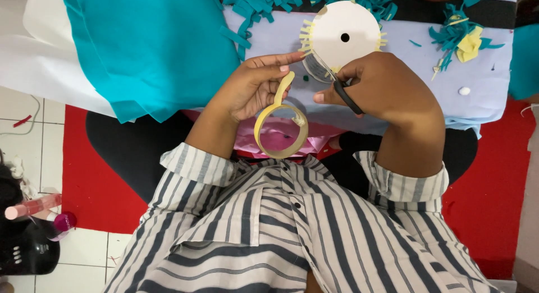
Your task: The person is cutting thin strips of yellow ribbon and blue fabric using scissors for a handicraft project.
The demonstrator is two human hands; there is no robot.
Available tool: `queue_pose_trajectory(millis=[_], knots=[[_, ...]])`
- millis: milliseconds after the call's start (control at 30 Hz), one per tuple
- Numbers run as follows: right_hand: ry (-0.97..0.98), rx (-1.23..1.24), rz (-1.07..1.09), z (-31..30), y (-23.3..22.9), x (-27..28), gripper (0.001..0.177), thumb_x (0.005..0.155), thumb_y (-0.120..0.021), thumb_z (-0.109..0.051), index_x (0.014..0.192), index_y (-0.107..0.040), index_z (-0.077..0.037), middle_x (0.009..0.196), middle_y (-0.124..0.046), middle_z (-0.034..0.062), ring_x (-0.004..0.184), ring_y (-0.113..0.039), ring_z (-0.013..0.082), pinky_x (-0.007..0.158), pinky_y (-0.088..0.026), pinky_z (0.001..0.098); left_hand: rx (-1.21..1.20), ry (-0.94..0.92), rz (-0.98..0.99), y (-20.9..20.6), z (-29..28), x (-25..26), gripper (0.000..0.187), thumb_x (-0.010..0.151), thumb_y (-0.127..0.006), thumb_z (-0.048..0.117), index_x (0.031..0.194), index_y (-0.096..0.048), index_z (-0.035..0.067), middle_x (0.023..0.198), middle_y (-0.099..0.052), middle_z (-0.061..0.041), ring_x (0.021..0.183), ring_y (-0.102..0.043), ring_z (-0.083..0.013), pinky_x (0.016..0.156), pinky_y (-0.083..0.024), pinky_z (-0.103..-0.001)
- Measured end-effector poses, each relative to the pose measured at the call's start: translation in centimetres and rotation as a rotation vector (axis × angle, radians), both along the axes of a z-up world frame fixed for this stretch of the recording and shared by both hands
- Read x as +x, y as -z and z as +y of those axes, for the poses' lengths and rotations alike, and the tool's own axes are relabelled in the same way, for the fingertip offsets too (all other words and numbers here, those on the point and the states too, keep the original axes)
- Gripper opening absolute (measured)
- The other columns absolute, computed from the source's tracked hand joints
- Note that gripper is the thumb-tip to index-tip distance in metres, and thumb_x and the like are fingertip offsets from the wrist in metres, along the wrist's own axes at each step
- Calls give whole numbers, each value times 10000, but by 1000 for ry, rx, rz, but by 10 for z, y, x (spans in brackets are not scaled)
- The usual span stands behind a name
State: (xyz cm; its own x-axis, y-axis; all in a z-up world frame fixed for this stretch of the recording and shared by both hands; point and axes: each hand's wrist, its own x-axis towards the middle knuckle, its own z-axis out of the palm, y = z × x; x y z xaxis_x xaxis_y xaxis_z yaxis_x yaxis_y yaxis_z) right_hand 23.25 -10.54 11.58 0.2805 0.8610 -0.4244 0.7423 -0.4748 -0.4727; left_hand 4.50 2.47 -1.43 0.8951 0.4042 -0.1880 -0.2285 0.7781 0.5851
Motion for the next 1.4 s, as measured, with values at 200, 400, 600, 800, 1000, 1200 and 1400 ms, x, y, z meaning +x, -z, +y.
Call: queue_pose_trajectory(millis=[200, 400, 600, 800, 1000, 1200, 1400], knots=[[4, 3, 4, 0, -1, 0, 439, 818, -812, -437, 676, -746, -27, 477, -550, 68, 468, -439, 171, 519, -315, 298, 4, -7, 3, -3, 0, 1, 451, 961, -589, 0, 1395, -552, -117, 771, -740, -166, 567, -710, -150, 506, -608, -206], [8, -37, -17, 2, -1, -1, 468, 836, -793, -459, 663, -744, -26, 477, -569, 69, 484, -468, 174, 540, -356, 291, 12, -12, 11, -3, 0, 1, 454, 958, -592, 1, 1394, -551, -118, 784, -744, -168, 576, -715, -147, 516, -614, -203], [9, -61, -11, 3, 0, 0, 467, 851, -789, -444, 646, -741, -27, 471, -564, 72, 478, -465, 174, 542, -362, 285, 10, -19, 2, -2, 0, 1, 457, 961, -594, 4, 1398, -545, -121, 800, -752, -185, 592, -729, -162, 529, -624, -206], [-5, -45, -26, 3, 0, 0, 473, 843, -797, -454, 653, -746, -24, 479, -580, 77, 477, -477, 179, 538, -366, 290, 32, -30, 44, -1, -1, -7, 522, 945, -617, 26, 1438, -513, -111, 909, -762, -193, 654, -744, -165, 577, -639, -214], [-32, 52, 80, -11, -8, 5, 388, 815, -799, -421, 938, -774, -53, 525, -616, 86, 448, -504, 167, 477, -286, 290, 232, -78, 135, -19, -12, -19, 596, 901, -688, 28, 1459, -483, -16, 909, -743, -163, 642, -703, -134, 573, -608, -196], [-143, 279, 121, -27, -8, 4, 435, 796, -843, -323, 1157, -759, -94, 550, -576, 22, 450, -416, 110, 487, -223, 279, 628, -187, 175, -36, -28, -31, 685, 943, -686, -92, 1538, -405, 98, 947, -717, -122, 789, -685, -141, 723, -565, -226], [-218, 3, -179, -29, 3, -7, 603, 696, -800, -546, 1216, -728, -249, 906, -749, 14, 752, -667, 243, 686, -461, 403, 905, -297, 241, -52, -48, -36, 760, 988, -697, -122, 1585, -349, 194, 941, -705, -80, 720, -556, -62, 648, -409, -176]])
